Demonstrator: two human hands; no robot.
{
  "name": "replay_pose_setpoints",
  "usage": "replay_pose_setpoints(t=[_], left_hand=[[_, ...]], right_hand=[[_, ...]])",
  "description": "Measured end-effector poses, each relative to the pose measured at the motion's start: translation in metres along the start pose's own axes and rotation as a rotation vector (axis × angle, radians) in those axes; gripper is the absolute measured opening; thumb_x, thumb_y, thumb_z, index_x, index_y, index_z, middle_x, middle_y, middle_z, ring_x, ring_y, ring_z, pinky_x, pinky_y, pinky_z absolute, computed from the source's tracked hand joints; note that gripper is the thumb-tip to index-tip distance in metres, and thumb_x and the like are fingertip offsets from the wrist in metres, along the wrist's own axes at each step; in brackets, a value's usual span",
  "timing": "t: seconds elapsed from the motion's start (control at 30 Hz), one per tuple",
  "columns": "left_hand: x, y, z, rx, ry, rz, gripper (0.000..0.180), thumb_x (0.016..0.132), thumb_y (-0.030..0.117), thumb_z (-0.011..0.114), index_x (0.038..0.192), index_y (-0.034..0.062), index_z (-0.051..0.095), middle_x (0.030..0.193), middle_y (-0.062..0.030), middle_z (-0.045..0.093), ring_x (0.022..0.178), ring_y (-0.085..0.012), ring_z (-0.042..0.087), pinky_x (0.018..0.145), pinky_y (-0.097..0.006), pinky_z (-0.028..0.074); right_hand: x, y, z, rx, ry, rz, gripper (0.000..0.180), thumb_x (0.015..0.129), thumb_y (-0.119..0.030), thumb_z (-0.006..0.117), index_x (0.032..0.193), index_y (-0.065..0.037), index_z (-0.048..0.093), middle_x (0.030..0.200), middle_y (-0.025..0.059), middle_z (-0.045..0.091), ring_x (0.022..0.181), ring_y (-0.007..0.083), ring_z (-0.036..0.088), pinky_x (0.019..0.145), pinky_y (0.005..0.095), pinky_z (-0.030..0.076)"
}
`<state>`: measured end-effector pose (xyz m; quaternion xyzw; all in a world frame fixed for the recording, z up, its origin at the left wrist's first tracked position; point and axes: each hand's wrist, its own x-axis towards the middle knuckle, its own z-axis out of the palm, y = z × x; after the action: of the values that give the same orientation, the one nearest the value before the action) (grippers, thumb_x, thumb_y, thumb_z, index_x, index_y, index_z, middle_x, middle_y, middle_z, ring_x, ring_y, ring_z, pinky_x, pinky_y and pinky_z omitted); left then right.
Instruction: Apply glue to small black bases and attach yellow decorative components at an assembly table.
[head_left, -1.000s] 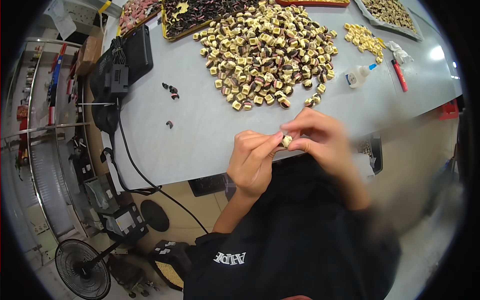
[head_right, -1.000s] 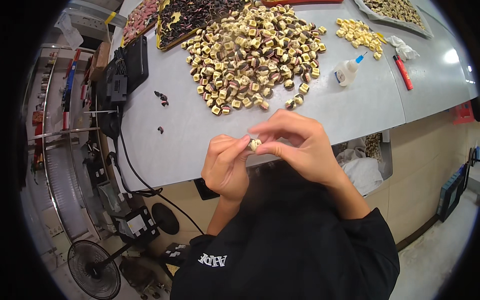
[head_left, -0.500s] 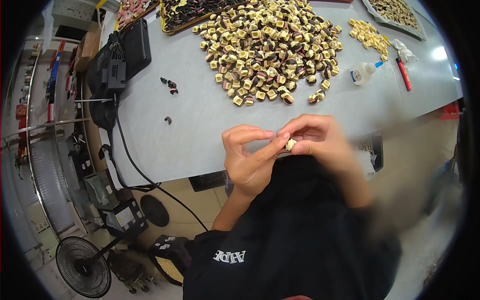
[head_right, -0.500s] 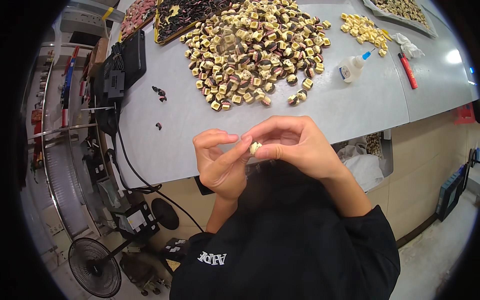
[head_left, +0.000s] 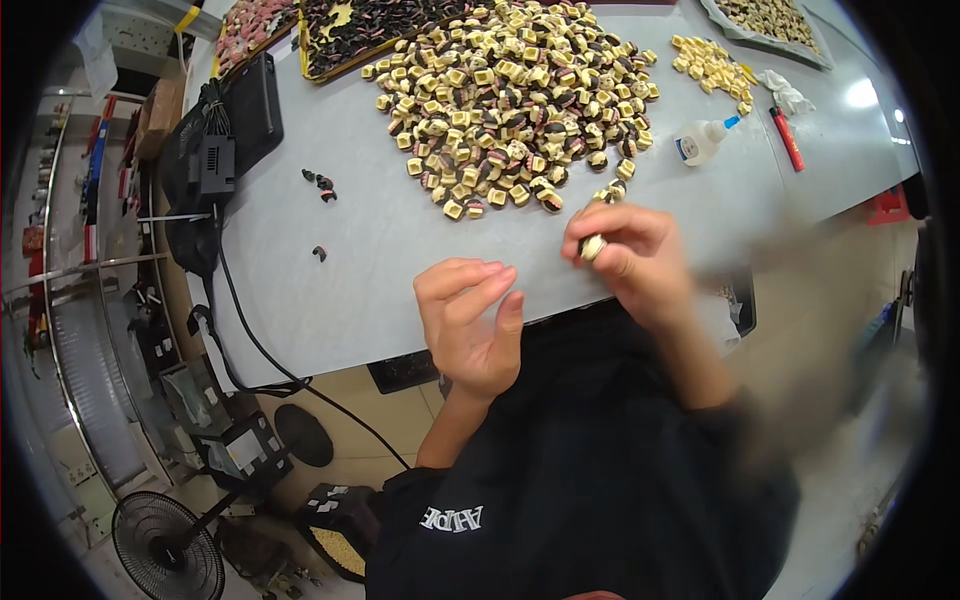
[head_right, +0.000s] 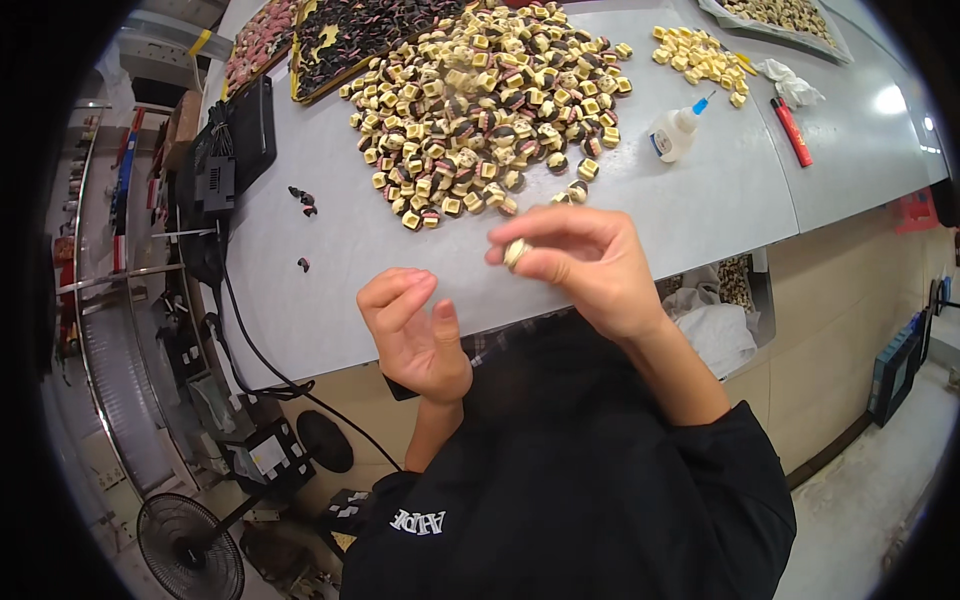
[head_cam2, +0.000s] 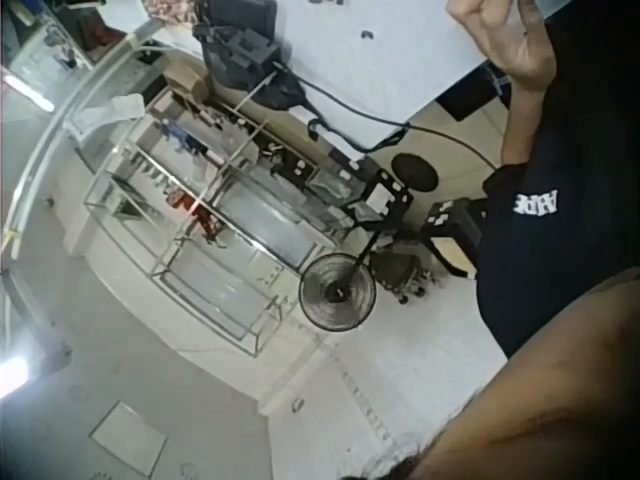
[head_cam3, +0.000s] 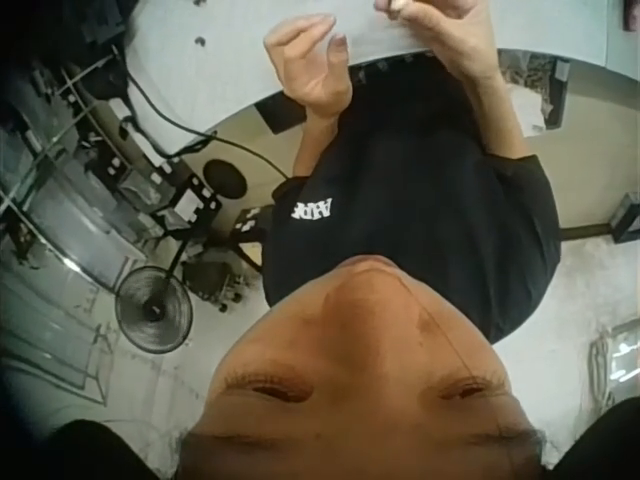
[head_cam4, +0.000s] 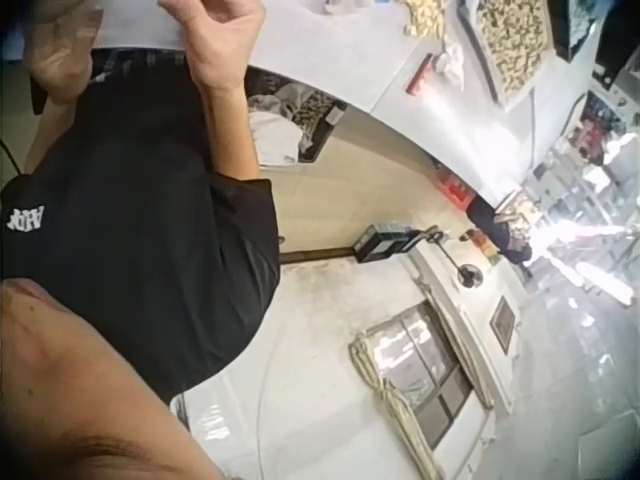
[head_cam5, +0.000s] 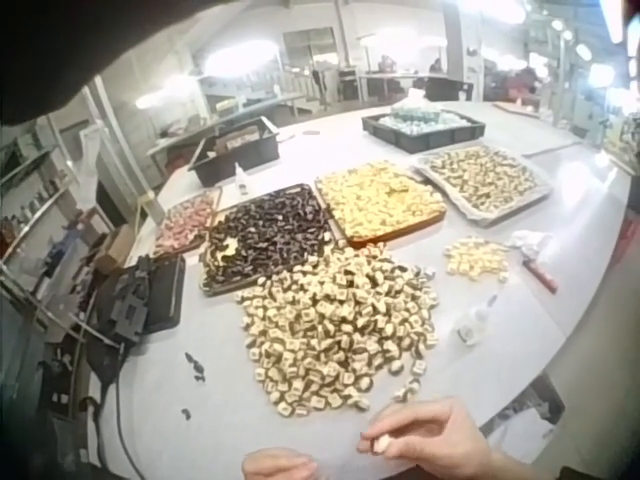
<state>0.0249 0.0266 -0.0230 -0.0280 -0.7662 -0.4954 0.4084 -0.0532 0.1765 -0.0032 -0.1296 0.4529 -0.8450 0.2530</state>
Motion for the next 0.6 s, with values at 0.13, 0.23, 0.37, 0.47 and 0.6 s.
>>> replay_pose_setpoints(t=[0.13, 0.23, 0.37, 0.47, 0.6], left_hand=[[0.003, 0.0, 0.001, 0.005, -0.105, 0.015, 0.031, 0.07, 0.014, 0.075, 0.098, 0.008, 0.065, 0.099, -0.0066, 0.057, 0.091, -0.0264, 0.049, 0.079, -0.036, 0.043], [0.007, -0.001, -0.004, 0.012, -0.205, 0.034, 0.03, 0.066, 0.016, 0.076, 0.095, 0.0122, 0.068, 0.101, -0.0044, 0.058, 0.095, -0.0263, 0.048, 0.081, -0.036, 0.042], [0.006, -0.001, -0.006, -0.012, -0.265, 0.037, 0.029, 0.064, 0.017, 0.077, 0.092, 0.0167, 0.071, 0.103, -0.0022, 0.059, 0.1, -0.0259, 0.045, 0.084, -0.035, 0.04], [0.008, 0.001, -0.006, 0.007, -0.249, 0.044, 0.027, 0.064, 0.017, 0.076, 0.09, 0.0182, 0.072, 0.104, -0.0016, 0.058, 0.101, -0.0258, 0.044, 0.087, -0.036, 0.039], [0.01, 0.0, -0.005, 0.073, -0.216, 0.075, 0.027, 0.063, 0.016, 0.076, 0.09, 0.0176, 0.072, 0.107, -0.002, 0.058, 0.103, -0.026, 0.044, 0.088, -0.037, 0.037]], right_hand=[[-0.007, -0.008, 0.009, -0.095, -0.075, 0.093, 0.042, 0.074, -0.004, 0.07, 0.11, 0.004, 0.05, 0.087, 0.0113, 0.063, 0.083, 0.017, 0.061, 0.077, 0.0279, 0.048], [-0.009, -0.006, 0.009, -0.154, -0.131, 0.09, 0.046, 0.074, 0.003, 0.068, 0.115, 0.004, 0.047, 0.086, 0.0097, 0.065, 0.082, 0.0153, 0.063, 0.077, 0.027, 0.049], [-0.011, -0.007, 0.008, -0.255, -0.177, 0.048, 0.05, 0.073, 0.005, 0.068, 0.117, 0.002, 0.044, 0.084, 0.0086, 0.065, 0.081, 0.0143, 0.063, 0.076, 0.0262, 0.049], [-0.012, -0.007, 0.01, -0.271, -0.202, 0.06, 0.048, 0.074, 0.004, 0.068, 0.115, 0.002, 0.044, 0.083, 0.0082, 0.065, 0.081, 0.0138, 0.063, 0.077, 0.0259, 0.049], [-0.012, -0.004, 0.013, -0.176, -0.068, 0.154, 0.052, 0.067, -0.001, 0.076, 0.109, 0.001, 0.044, 0.078, 0.0073, 0.063, 0.081, 0.0146, 0.06, 0.073, 0.0249, 0.047]])
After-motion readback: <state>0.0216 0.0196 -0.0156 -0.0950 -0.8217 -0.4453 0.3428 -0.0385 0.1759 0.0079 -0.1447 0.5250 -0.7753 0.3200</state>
